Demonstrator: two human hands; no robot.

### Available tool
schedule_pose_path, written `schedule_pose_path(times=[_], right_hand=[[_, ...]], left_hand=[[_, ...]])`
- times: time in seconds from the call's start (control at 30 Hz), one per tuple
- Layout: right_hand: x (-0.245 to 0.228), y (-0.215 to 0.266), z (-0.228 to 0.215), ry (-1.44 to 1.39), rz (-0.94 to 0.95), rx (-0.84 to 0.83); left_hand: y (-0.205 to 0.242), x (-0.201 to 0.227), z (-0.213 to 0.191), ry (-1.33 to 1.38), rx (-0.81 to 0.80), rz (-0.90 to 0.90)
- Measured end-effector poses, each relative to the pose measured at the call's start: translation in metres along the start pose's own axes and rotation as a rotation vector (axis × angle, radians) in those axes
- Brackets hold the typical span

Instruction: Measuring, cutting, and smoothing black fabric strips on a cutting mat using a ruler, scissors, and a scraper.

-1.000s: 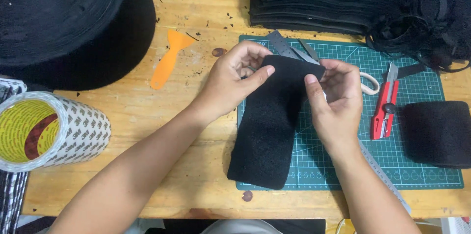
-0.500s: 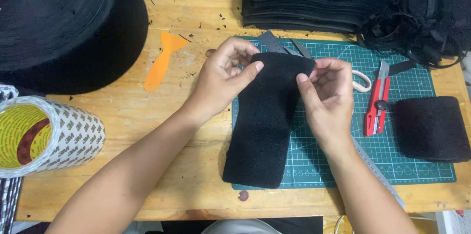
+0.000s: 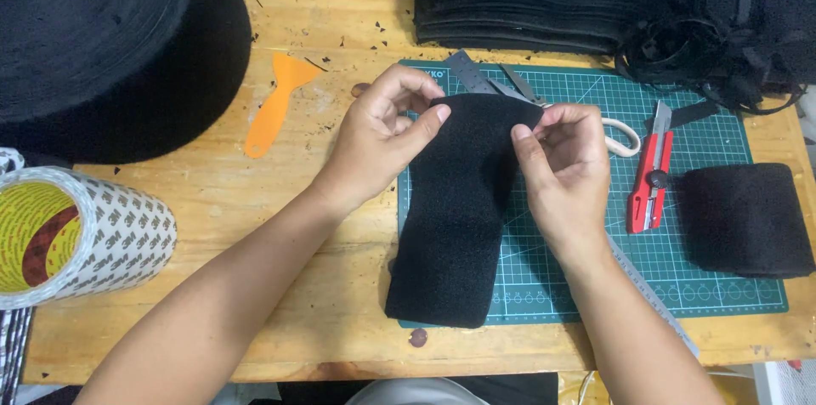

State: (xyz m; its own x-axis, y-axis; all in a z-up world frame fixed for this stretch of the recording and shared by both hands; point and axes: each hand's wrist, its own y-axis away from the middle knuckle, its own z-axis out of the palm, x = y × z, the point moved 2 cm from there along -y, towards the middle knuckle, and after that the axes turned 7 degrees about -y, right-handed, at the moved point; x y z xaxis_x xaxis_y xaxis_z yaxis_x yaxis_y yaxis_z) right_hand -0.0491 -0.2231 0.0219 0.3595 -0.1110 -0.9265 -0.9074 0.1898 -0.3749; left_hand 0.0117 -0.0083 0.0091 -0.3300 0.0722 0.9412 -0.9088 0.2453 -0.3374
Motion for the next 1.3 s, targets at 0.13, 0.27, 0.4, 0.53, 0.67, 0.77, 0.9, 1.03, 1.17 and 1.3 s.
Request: schedule_pose_path(times=[0.13,0.27,0.4,0.53,0.67,0.77,0.9,1.03,1.17,1.3], right_hand=[[-0.004,-0.001,0.002,0.0,-0.014,0.003],[-0.006,-0.001,0.002,-0.002,-0.016,-0.015],[-0.001,0.0,0.002,-0.013,-0.015,-0.055],[-0.01,0.002,0.007,-0.006,-0.022,-0.081],[-0.014,0.006,0.01,0.047,-0.036,-0.13],[-0.018,0.008,0.014,0.063,-0.055,-0.156],[-0.031,0.01,0.021,0.088,-0.06,-0.177],[-0.037,0.01,0.022,0.132,-0.082,-0.189],[-0.042,0.009,0.023,0.188,-0.077,-0.199],[-0.039,0.009,0.021,0.234,-0.079,-0.18]], left_hand=[[0.001,0.011,-0.002,-0.023,-0.009,0.009],[0.001,0.012,-0.004,-0.039,-0.02,0.022],[-0.001,0.016,-0.006,-0.179,-0.05,0.083],[0.004,0.036,-0.007,-0.399,-0.066,0.157],[0.005,0.059,-0.003,-0.513,-0.098,0.269],[0.006,0.057,-0.001,-0.502,-0.118,0.296],[0.008,0.054,0.004,-0.377,-0.169,0.176],[0.01,0.037,0.009,-0.263,-0.167,0.063],[0.01,0.039,0.011,-0.213,-0.179,0.035],[0.01,0.038,0.011,-0.232,-0.166,0.025]])
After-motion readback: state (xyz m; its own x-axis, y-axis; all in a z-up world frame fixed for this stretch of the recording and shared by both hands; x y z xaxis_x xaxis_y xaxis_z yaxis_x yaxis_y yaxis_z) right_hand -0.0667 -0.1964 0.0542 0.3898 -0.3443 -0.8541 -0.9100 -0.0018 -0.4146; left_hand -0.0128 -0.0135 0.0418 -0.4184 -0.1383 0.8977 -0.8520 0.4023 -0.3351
